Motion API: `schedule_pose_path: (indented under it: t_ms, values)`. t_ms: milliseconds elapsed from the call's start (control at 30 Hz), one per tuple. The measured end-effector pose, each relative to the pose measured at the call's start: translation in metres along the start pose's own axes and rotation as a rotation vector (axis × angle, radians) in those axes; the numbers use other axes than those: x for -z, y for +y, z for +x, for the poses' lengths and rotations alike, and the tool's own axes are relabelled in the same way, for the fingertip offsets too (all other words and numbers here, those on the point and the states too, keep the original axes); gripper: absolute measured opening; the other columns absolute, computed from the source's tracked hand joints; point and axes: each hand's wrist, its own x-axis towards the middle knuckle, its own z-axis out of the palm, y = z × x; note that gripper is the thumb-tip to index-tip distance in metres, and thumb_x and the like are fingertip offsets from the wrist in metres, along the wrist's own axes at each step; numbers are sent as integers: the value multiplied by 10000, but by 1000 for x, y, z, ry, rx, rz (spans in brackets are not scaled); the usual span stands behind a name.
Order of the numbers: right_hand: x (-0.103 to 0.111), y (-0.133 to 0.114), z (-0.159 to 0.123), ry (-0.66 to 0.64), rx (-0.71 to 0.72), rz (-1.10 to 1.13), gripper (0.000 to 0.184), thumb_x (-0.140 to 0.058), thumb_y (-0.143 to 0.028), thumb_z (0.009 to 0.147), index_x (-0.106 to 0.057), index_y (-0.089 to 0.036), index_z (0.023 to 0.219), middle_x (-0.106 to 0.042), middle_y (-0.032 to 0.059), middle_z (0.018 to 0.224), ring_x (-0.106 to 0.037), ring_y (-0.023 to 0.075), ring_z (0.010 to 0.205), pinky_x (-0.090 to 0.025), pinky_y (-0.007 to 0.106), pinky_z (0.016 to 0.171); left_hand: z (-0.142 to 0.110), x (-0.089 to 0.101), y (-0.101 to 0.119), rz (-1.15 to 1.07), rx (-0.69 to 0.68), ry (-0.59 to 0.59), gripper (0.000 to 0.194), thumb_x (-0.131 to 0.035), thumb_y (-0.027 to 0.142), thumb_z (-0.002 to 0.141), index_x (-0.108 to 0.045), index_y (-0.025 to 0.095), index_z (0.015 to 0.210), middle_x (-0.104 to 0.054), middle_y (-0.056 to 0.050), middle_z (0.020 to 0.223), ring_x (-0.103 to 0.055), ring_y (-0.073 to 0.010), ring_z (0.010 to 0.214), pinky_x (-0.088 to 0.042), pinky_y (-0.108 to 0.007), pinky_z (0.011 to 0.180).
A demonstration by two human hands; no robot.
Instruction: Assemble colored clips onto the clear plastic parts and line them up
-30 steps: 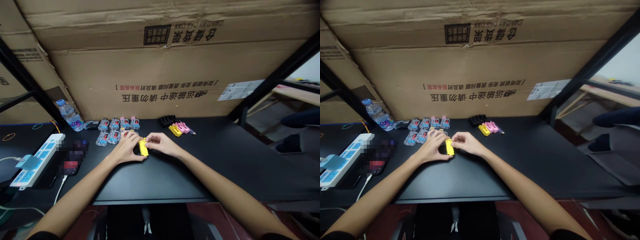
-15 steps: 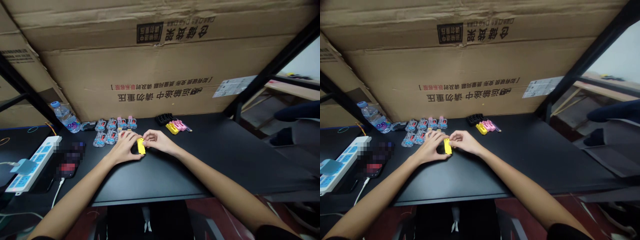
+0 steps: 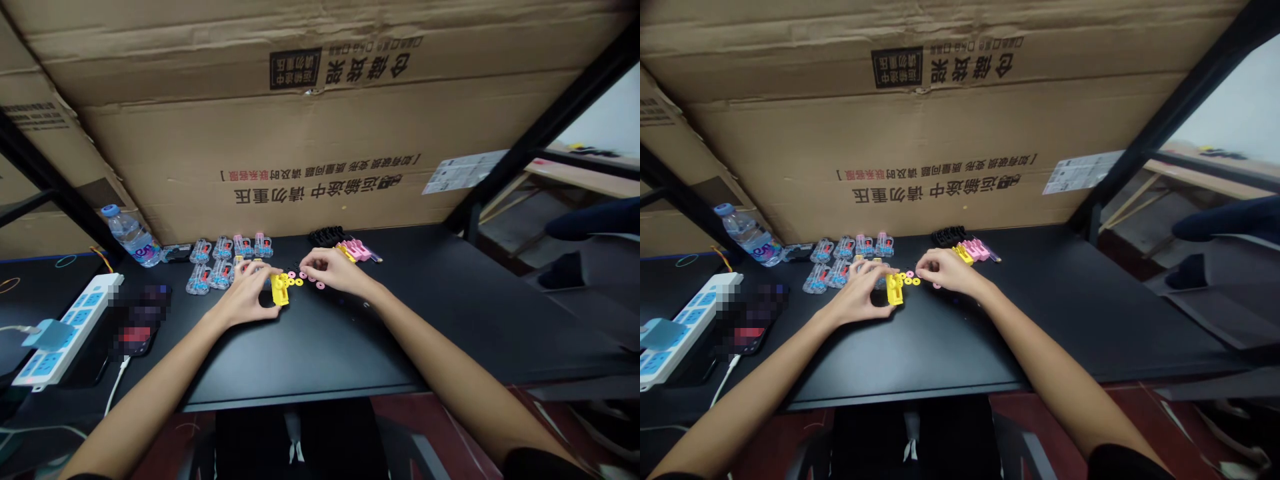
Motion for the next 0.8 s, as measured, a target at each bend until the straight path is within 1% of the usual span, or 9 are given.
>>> schedule_pose_path:
  t_ms: [100,200,300,400,500,600,700,800]
  values:
    - [3,-4,-1,-112,39,-78,234,-698,-391,953,-826,-194,946,-726,68,851,-652,185,688,-474,313,641,0,0,1,-16,-9,-1,657,-794,504,812,-540,259,1366,-660,-125,1342,-548,-350,1350,-238,-596,1231]
    - [-1,-3,0,-149,61,-135,230,-716,-394,958,-846,-207,989,-728,86,879,-668,215,770,-481,326,690,-1,-1,2,-19,-15,-6,640,-791,556,821,-547,251,1329,-652,-135,1344,-540,-355,1360,-246,-600,1228]
    - [-8,5,0,-170,61,-143,228,-731,-400,963,-841,-202,993,-722,93,904,-671,220,797,-487,325,711,-1,-1,1,-20,-23,-20,649,-790,534,822,-542,253,1352,-647,-137,1351,-531,-360,1374,-241,-602,1234]
    - [-9,10,-1,-196,82,-142,174,-732,-346,959,-825,-203,990,-713,88,947,-673,211,816,-489,312,721,-1,-2,0,-18,-22,-37,673,-798,502,820,-536,253,1388,-643,-135,1361,-525,-352,1388,-226,-588,1249]
    - [-6,6,-2,-225,99,-161,107,-715,-251,940,-810,-207,961,-703,78,965,-670,208,839,-494,311,753,0,-2,-2,-21,-28,-55,672,-805,477,822,-542,260,1401,-641,-130,1383,-502,-349,1417,-221,-573,1253]
    - [-3,-2,-2,-255,107,-172,116,-682,-201,932,-798,-202,919,-698,73,957,-666,205,850,-496,311,770,0,-1,-3,-28,-49,-62,670,-804,450,824,-542,261,1410,-635,-133,1401,-480,-350,1440,-221,-572,1249]
    - [-3,-4,-3,-256,97,-148,120,-682,-214,935,-799,-198,956,-716,72,944,-663,202,828,-497,309,755,-1,-2,-2,-35,-63,-63,680,-801,442,823,-537,257,1422,-621,-144,1408,-477,-350,1443,-233,-573,1245]
    - [-5,0,-2,-237,67,-105,149,-715,-284,943,-805,-195,1020,-736,72,921,-652,197,771,-497,311,726,-2,-2,0,-31,-57,-62,676,-804,472,814,-556,252,1402,-607,-162,1422,-467,-360,1450,-255,-576,1243]
